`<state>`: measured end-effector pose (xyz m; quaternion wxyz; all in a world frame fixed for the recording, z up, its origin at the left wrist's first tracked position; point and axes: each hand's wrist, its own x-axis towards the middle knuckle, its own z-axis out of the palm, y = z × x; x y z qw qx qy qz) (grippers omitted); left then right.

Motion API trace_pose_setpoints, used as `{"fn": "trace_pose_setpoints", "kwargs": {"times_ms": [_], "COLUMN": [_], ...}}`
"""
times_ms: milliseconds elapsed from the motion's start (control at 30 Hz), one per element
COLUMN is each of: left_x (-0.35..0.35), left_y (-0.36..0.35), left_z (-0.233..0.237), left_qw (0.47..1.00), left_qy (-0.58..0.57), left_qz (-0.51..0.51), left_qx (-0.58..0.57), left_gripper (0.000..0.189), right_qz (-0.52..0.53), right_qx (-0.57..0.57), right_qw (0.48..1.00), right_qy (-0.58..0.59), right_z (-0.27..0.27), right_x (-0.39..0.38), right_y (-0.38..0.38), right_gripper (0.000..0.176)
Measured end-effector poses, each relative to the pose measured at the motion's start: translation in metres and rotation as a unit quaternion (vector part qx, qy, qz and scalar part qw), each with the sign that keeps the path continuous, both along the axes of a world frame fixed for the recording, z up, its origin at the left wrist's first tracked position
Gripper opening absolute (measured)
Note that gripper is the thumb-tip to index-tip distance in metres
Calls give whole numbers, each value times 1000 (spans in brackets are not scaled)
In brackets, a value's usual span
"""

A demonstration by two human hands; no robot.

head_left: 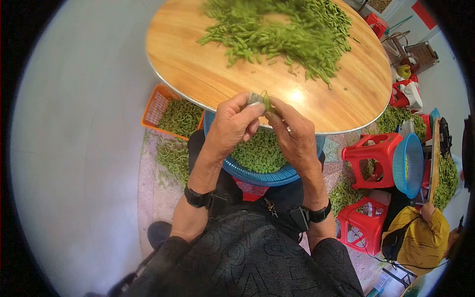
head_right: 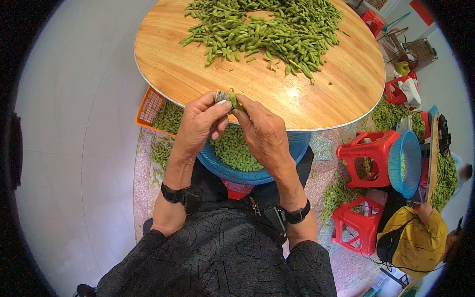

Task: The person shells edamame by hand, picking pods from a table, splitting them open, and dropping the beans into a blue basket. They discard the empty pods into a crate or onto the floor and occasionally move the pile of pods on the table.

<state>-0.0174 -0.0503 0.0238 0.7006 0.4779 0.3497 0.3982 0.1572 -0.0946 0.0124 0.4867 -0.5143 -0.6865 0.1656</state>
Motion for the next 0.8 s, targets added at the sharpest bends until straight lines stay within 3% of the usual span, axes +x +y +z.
{"fn": "trace_pose_setpoints", "kwargs": {"times_ms": [200,300,367,400,467,633,800], "left_x": [-1,-2,-1,-1,5,6,-4], "left_y": [1,0,-1,-2,-5,-7,-2], "left_z": [-1,-5,-6,-6,-4,0,1], "left_qw": [999,1000,1000,1000,999,995,994], "left_qy": [-21,-12,-11,-11,4,34,77], "left_qz": [-25,-16,-12,-6,11,36,-20], "left_qx": [-9,6,7,10,41,82,81], "left_gripper": [13,13,13,13,13,14,13], "right_qz": [17,30,70,70,91,126,171], "right_qx": [-28,-71,-148,-148,-147,-193,-290], "right_qw": [999,992,960,960,926,886,829], "right_qy": [23,99,227,228,337,403,446], "right_z": [-4,-9,-14,-17,-23,-18,-12], "right_x": [-1,-4,-4,-6,-8,-4,11], "right_y": [-3,-6,-6,-6,-5,-1,3], "right_gripper": [32,33,33,33,33,35,35]}}
